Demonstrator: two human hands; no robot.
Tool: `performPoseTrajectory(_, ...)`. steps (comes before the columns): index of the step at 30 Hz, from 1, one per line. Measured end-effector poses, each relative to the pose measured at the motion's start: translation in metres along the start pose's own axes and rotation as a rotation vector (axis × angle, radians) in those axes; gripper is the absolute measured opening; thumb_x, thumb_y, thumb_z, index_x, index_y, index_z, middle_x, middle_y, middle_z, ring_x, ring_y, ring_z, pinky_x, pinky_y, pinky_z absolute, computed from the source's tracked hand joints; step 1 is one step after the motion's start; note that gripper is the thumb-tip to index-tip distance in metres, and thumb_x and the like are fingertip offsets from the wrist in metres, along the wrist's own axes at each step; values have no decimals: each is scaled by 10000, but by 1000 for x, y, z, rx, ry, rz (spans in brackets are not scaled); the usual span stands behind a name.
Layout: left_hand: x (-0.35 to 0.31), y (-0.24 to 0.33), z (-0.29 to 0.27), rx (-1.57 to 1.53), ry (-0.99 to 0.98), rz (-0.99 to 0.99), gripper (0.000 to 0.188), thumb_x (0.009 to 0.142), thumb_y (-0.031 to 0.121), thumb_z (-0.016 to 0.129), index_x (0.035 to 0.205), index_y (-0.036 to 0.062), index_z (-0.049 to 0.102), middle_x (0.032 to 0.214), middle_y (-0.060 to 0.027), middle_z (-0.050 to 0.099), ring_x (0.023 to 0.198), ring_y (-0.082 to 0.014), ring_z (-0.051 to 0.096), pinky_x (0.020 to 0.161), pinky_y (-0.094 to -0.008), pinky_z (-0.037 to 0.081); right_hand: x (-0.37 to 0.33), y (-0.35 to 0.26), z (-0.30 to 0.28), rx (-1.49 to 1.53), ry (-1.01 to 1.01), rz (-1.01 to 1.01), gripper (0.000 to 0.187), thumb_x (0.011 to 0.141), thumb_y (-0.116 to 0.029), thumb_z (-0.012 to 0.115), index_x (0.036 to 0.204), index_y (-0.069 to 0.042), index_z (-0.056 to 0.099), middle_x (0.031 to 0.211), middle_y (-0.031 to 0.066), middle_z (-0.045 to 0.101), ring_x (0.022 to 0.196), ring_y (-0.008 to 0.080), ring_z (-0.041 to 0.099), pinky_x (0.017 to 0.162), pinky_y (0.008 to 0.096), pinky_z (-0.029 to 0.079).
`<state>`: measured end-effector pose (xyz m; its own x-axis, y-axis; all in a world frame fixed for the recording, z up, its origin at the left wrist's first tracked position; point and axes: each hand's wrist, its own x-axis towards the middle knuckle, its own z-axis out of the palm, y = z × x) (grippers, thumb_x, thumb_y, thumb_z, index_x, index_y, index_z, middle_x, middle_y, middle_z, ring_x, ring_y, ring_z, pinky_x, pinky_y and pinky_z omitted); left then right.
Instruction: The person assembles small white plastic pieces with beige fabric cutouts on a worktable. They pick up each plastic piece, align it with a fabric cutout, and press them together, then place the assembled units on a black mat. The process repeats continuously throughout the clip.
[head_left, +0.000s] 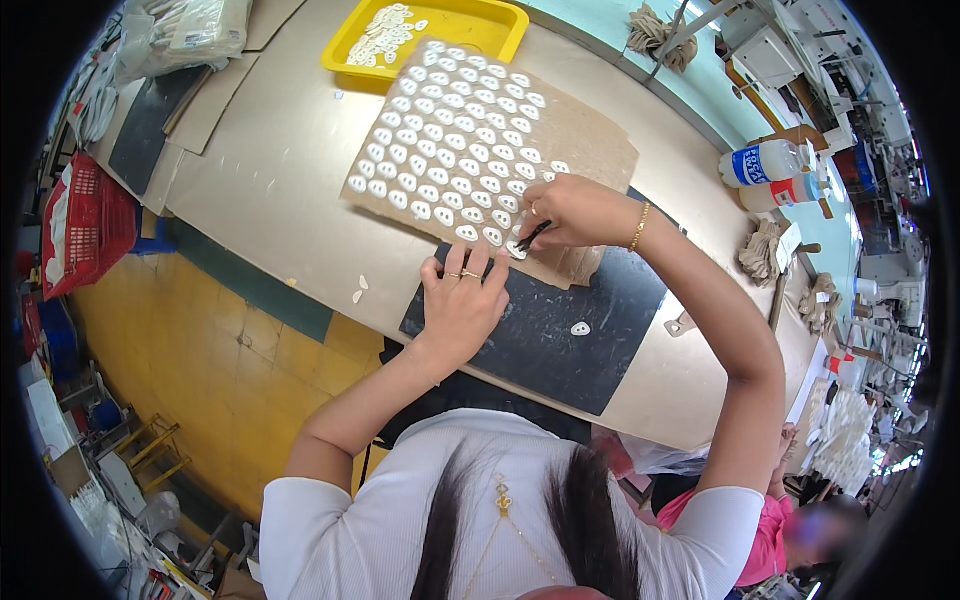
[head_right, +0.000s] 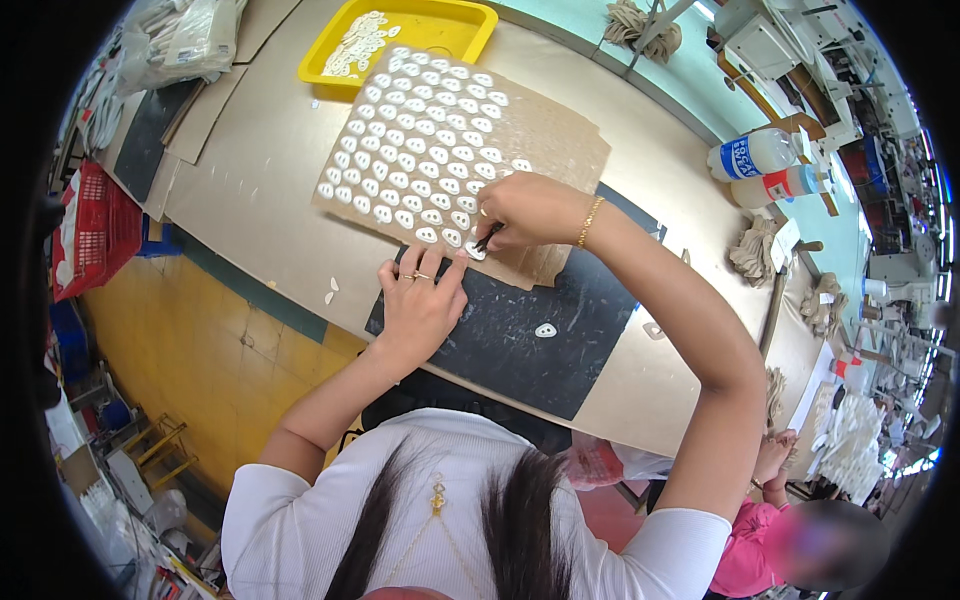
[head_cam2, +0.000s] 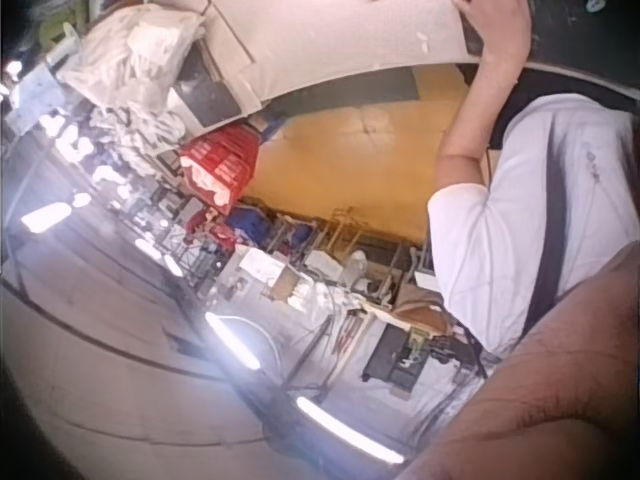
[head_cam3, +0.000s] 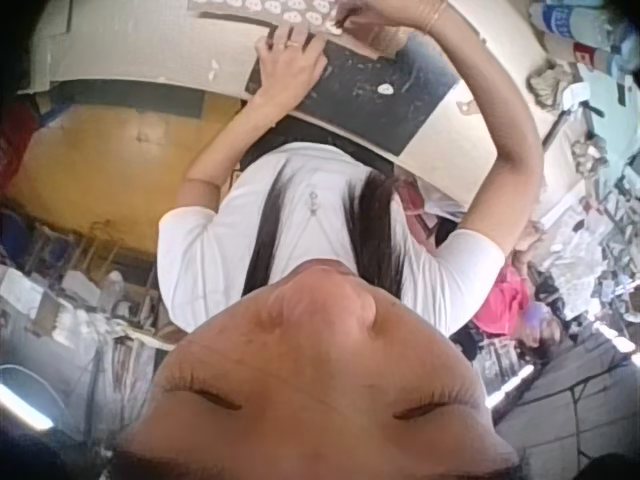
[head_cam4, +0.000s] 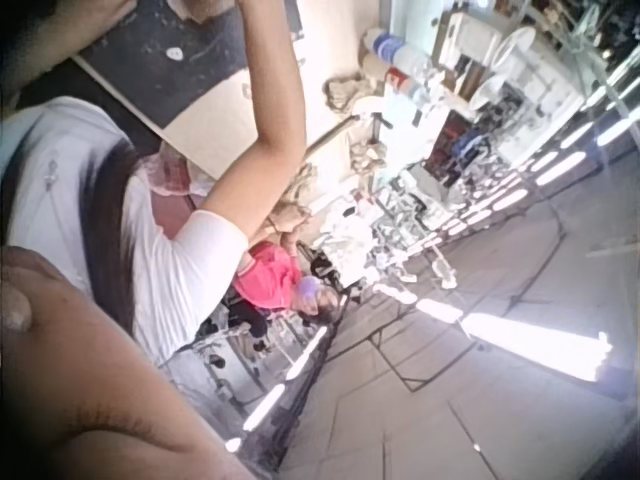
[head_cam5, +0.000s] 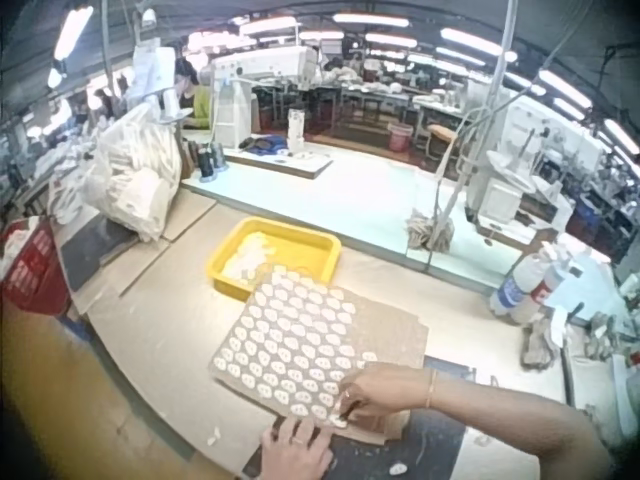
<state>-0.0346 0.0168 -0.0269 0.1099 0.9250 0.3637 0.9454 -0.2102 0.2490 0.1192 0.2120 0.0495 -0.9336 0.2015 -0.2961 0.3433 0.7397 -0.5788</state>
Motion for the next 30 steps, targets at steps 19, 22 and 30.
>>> performPoseTrajectory(19, 7, 3, -9, 57, -42, 29, 420, 767, 207, 745, 1178, 132, 700, 1132, -49, 593, 1133, -228, 527, 883, -452, 326, -27, 17, 49, 266, 431, -29, 260, 794, -201, 839, 1028, -95, 801, 846, 61, 661, 793, 212, 637, 744, 319, 507)
performPoseTrajectory(22, 7, 2, -8, 67, -49, 31, 430, 769, 208, 743, 1189, 133, 693, 1154, -53, 595, 1138, -229, 528, 878, -458, 330, -32, -4, 35, 647, 564, 11, 273, 790, -165, 846, 1051, -99, 803, 876, 27, 675, 823, 153, 637, 763, 287, 501)
performPoseTrajectory(30, -8, 3, -7, 46, -103, -6, 522, 796, 184, 716, 1307, 122, 632, 1287, -70, 558, 1239, -237, 495, 919, -495, 333, -104, -38, -2, 165, 582, 20, 245, 776, -187, 845, 1014, -140, 808, 877, -7, 655, 756, 172, 585, 803, 314, 435)
